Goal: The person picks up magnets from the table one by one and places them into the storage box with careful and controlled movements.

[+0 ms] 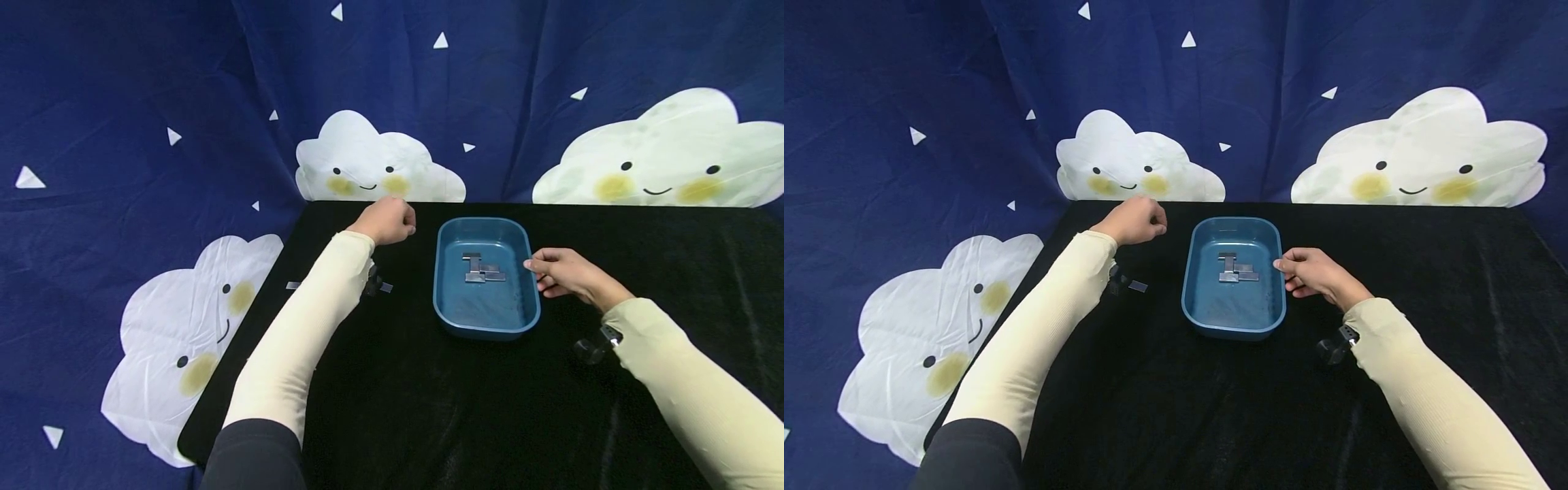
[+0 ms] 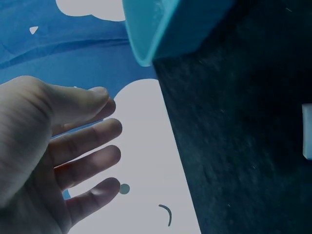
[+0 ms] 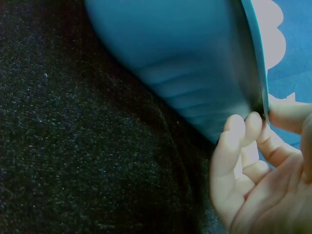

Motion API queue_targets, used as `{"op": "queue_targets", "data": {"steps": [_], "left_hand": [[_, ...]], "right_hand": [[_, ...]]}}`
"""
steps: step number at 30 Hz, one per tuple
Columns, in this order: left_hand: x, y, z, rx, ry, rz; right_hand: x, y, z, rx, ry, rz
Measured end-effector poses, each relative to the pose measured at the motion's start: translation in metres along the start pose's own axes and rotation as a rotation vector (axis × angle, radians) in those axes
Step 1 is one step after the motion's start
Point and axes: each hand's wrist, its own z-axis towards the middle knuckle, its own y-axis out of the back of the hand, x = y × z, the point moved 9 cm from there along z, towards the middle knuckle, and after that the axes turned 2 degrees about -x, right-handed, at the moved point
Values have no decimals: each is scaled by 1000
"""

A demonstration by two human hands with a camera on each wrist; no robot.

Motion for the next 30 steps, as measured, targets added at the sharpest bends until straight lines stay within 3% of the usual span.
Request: {"op": "queue_targets", "data": {"steps": [7, 16, 23, 30], "left_hand": [[22, -16, -26, 4, -14, 29], [45, -26, -53, -62, -52, 92], [64, -55, -59, -10, -33, 61], [70, -78, -56, 51, -12, 41]], "right_hand": [[0, -2, 1, 5, 11, 3], [1, -1, 0, 5, 8, 8], [-3, 0, 2, 5, -10, 15], [-5, 0, 4, 1, -16, 12]]}}
